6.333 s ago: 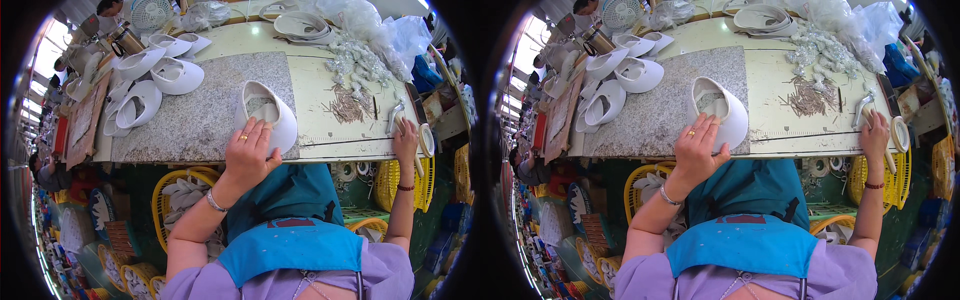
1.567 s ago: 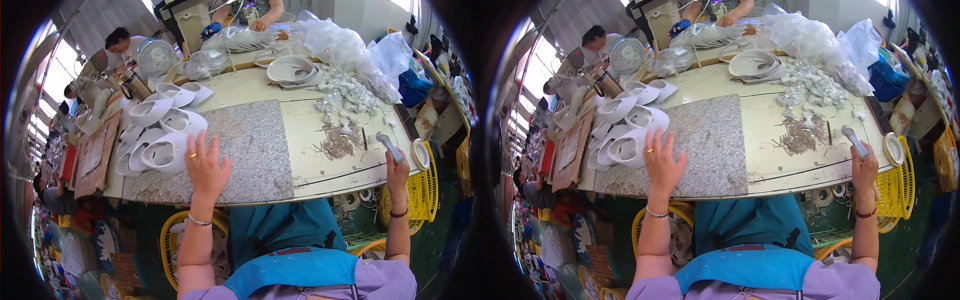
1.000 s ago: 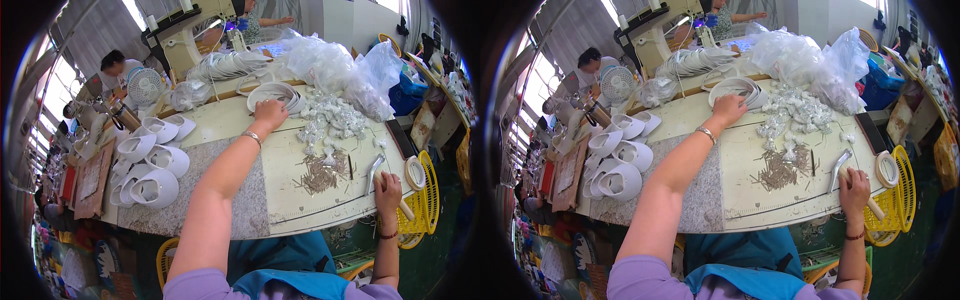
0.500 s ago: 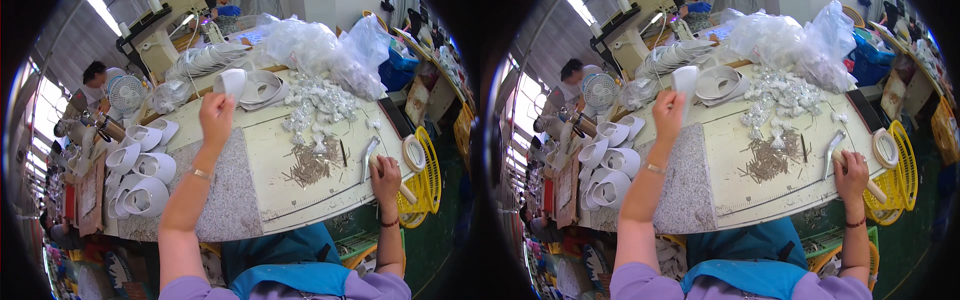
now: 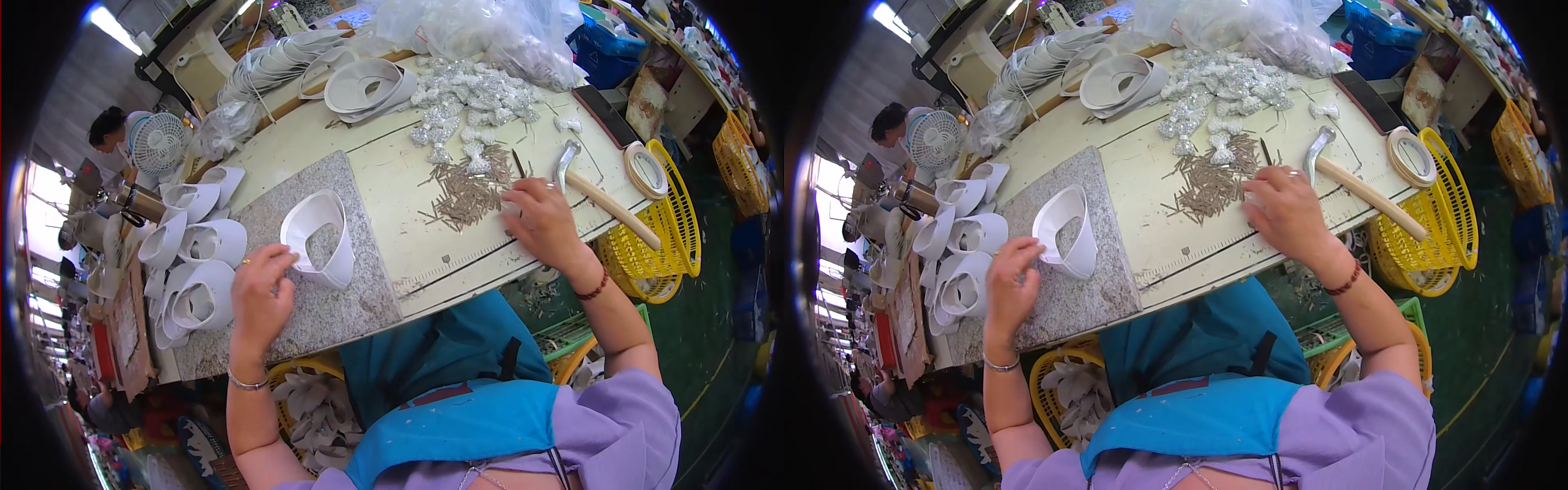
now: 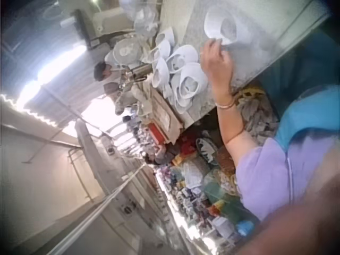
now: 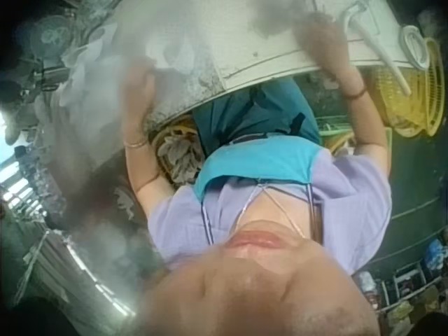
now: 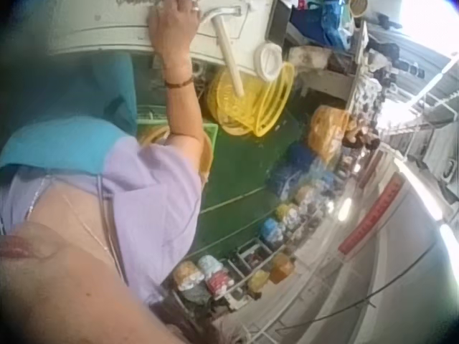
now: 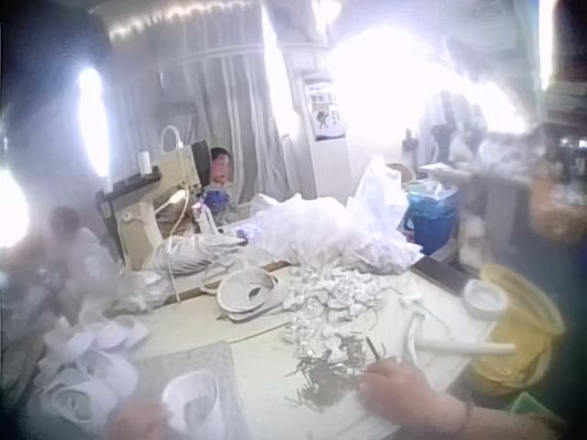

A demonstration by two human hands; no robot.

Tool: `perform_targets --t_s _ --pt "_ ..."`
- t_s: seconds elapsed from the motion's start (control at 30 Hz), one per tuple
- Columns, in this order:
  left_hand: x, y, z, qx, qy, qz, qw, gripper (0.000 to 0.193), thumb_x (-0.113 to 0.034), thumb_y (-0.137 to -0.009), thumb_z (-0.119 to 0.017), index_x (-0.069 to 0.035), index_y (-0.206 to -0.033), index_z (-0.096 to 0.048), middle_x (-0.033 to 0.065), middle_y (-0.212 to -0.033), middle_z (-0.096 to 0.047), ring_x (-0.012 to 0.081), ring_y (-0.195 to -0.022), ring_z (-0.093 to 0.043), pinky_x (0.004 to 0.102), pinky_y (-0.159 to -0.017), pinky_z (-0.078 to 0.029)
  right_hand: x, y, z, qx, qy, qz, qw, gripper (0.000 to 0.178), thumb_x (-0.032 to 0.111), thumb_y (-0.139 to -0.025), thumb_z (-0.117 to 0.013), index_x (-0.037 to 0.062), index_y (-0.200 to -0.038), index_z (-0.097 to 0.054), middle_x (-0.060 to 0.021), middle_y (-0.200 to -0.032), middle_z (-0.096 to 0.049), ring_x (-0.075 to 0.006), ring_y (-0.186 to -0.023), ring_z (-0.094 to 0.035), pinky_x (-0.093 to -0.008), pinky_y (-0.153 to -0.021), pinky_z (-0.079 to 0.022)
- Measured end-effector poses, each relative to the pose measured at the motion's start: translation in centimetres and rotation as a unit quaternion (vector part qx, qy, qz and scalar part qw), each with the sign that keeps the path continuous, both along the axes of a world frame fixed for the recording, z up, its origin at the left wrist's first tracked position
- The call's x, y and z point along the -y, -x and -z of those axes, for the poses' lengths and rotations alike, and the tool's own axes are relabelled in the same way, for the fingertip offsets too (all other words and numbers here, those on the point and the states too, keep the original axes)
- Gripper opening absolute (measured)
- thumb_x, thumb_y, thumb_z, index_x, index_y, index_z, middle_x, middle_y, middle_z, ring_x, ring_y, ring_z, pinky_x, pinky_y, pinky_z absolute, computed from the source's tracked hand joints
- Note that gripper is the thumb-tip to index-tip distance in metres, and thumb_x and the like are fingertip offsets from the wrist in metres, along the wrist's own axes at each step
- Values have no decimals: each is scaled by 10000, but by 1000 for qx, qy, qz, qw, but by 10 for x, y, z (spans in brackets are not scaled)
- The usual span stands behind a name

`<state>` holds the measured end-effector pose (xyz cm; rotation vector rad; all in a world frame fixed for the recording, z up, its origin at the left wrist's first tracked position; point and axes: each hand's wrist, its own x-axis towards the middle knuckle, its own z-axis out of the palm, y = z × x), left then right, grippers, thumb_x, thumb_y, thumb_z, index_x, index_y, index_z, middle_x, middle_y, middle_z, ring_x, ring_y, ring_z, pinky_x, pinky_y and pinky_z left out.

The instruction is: The person attaches decorative ornaments to shoe uppers by hand, presses the components together, and taps them with a hammer on the table.

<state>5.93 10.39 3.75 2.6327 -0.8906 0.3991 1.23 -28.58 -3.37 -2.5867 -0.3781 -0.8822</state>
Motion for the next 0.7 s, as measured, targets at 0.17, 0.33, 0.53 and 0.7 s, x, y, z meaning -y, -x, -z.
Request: perform_targets --t_s 0.17,0.33,0.53,0.7 --pt "35 5 -16 68 51 -9 996 268 4 -697 -573 -35 -947 -662 106 -959 -640 295 -870 -604 375 -771 -480 -14 -15 1 -93 60 -14 994 227 195 -794 -661 77 -985 -626 -76 -900 -579 -276 -857 -564 -382 -789 -410" --pt "123 -3 2 12 158 138 978 159 -72 -737 -604 -39 -880 -667 121 -886 -650 290 -787 -628 383 -710 -502 -17 -30 8 -111 60 -26 992 195 179 -804 -649 77 -969 -627 -69 -841 -580 -265 -791 -577 -378 -710 -441" --pt "217 -68 28 -80 42 -29 996 272 -307 -779 -604 -57 -863 -674 132 -887 -654 303 -794 -652 416 -681 -519 -25 -33 13 -19 40 2 999 123 198 -802 -642 84 -810 -596 -73 -764 -549 -259 -726 -587 -367 -613 -469" --pt "235 -113 51 -111 -33 -109 987 299 -323 -750 -636 -59 -891 -644 126 -936 -661 301 -844 -654 413 -715 -519 -27 -29 14 -24 39 34 998 130 188 -798 -640 78 -765 -578 -70 -753 -537 -249 -710 -587 -367 -617 -471"
